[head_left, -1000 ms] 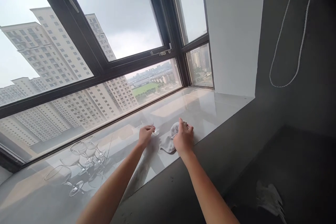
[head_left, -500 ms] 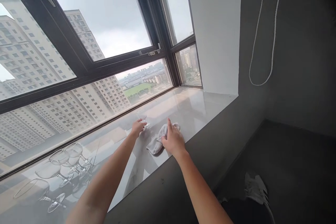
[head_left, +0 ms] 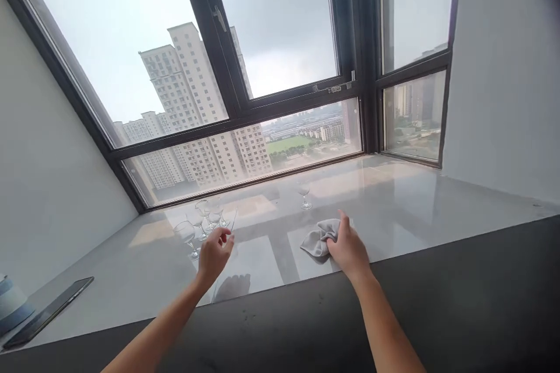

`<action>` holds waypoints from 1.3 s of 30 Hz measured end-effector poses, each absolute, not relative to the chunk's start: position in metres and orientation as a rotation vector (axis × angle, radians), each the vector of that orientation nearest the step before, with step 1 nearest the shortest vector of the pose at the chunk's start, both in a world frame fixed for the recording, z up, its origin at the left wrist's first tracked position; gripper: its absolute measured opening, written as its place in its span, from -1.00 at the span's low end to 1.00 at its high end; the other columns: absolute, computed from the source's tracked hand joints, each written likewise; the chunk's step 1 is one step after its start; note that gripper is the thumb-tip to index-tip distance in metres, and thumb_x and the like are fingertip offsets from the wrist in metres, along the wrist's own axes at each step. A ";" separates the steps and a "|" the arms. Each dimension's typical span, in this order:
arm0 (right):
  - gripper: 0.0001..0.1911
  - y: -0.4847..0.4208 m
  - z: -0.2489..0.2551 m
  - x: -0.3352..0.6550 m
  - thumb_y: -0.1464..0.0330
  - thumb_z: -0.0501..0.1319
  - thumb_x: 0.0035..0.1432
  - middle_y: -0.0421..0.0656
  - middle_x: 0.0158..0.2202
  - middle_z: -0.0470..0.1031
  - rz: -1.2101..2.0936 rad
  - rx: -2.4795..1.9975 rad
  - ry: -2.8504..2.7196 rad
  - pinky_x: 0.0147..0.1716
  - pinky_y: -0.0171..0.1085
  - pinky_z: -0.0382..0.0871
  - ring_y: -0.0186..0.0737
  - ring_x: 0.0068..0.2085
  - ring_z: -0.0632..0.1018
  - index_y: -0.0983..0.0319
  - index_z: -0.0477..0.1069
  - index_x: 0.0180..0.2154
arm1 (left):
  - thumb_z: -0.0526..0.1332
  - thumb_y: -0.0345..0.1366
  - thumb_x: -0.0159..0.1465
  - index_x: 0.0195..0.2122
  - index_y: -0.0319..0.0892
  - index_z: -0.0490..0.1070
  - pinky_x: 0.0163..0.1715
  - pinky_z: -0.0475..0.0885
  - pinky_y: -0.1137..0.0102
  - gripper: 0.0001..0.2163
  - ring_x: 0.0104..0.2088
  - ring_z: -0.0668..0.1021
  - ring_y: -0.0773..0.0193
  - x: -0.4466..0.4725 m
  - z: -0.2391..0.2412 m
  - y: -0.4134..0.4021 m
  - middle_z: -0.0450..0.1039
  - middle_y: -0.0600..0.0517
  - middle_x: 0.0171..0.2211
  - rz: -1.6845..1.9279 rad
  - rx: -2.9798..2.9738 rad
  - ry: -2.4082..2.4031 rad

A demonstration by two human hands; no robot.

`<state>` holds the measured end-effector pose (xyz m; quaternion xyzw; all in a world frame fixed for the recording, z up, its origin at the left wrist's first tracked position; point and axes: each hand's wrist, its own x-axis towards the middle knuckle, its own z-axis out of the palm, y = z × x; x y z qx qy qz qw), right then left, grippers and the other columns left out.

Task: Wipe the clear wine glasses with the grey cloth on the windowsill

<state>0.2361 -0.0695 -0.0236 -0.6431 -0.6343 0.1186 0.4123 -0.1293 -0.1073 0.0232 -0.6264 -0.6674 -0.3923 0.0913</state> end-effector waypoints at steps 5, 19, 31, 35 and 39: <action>-0.22 -0.071 -0.022 0.227 0.23 0.14 0.14 0.02 -0.03 0.47 0.339 -1.480 -1.439 -0.33 -0.23 0.34 -0.02 -0.16 0.54 0.21 -0.07 0.33 | 0.31 -0.14 0.09 -0.08 -0.15 0.24 -0.15 0.40 0.26 -0.57 -0.19 0.43 0.16 -0.213 0.023 -0.130 0.30 0.00 -0.23 -1.454 -1.130 -2.047; -0.22 -0.075 -0.009 0.227 0.15 0.19 0.04 0.02 -0.03 0.49 0.368 -1.271 -1.198 -0.20 -0.13 0.43 0.03 -0.09 0.55 0.20 0.05 0.26 | 0.27 -0.10 -0.03 -0.34 -0.21 0.47 -0.65 0.22 0.46 -0.69 -0.60 0.39 0.36 -0.247 0.005 -0.102 0.52 0.02 -0.41 -1.817 -1.230 -2.636; -0.28 -0.074 -0.007 0.220 0.20 0.21 0.07 0.03 0.05 0.41 0.476 -1.138 -1.093 -0.10 -0.13 0.43 -0.02 -0.01 0.51 0.19 0.08 0.24 | 0.08 -0.18 0.28 -0.34 -0.11 0.54 -0.41 0.25 0.44 -0.75 -0.49 0.46 0.25 -0.090 0.002 -0.080 0.45 0.03 -0.54 -0.790 -2.286 -1.763; -0.28 -0.077 -0.002 0.217 0.21 0.24 0.03 0.03 -0.01 0.45 0.516 -1.102 -1.020 -0.13 -0.14 0.44 -0.05 -0.08 0.53 0.22 0.11 0.21 | 0.10 -0.25 0.30 -0.34 -0.10 0.54 -0.36 0.25 0.45 -0.78 -0.42 0.51 0.26 -0.032 0.004 -0.045 0.53 -0.01 -0.41 -0.669 -2.450 -1.638; -0.28 -0.078 0.000 0.219 0.21 0.27 0.00 0.01 -0.05 0.47 0.511 -1.103 -0.952 -0.15 -0.14 0.44 -0.07 -0.13 0.54 0.22 0.14 0.18 | 0.08 -0.28 0.31 -0.31 -0.11 0.54 -0.35 0.25 0.45 -0.78 -0.38 0.51 0.26 -0.013 -0.001 -0.028 0.54 -0.01 -0.36 -0.716 -2.437 -1.591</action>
